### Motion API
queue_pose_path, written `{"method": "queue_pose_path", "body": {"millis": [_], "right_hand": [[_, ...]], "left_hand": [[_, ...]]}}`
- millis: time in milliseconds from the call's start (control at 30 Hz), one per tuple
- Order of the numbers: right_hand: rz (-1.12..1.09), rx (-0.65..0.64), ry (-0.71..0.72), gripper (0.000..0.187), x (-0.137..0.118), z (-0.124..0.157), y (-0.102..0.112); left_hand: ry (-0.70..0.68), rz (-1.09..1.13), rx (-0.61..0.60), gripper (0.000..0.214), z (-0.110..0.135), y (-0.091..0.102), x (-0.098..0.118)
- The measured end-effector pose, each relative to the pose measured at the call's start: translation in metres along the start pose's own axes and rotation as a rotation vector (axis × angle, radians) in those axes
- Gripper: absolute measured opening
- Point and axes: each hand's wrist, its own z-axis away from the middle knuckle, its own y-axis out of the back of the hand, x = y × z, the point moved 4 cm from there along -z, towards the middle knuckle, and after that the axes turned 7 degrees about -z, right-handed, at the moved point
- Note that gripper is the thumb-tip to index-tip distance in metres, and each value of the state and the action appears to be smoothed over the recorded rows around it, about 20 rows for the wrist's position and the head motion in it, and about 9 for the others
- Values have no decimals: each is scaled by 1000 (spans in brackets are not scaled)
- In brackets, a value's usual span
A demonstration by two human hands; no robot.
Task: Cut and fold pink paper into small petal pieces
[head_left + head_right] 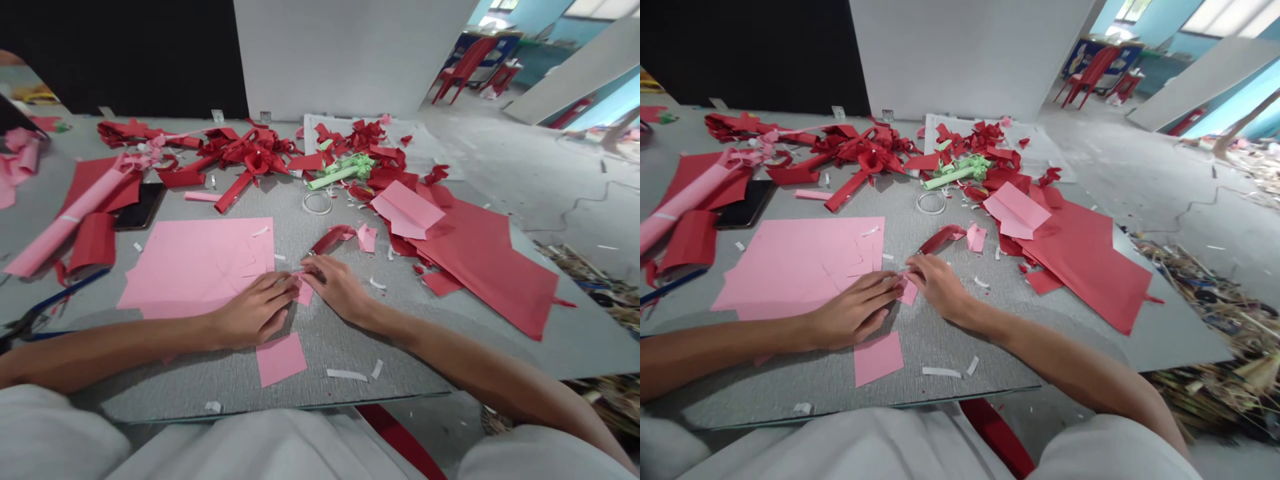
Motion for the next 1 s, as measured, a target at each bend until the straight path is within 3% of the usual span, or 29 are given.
{"method": "queue_pose_path", "body": {"millis": [300, 500, 733, 900, 1000], "right_hand": [[126, -16, 39, 20, -1, 5, -1], [66, -58, 110, 25, -11, 6, 1], [14, -64, 208, 27, -15, 11, 3], [67, -136, 291, 27, -21, 11, 0], [91, -137, 333, 28, -23, 11, -1]], "left_hand": [[54, 16, -81, 46, 1, -1, -1], [92, -22, -43, 44, 0, 2, -1], [249, -134, 52, 30, 0, 4, -10], [390, -115, 42, 32, 1, -2, -22], [392, -84, 40, 32, 0, -3, -23]]}}
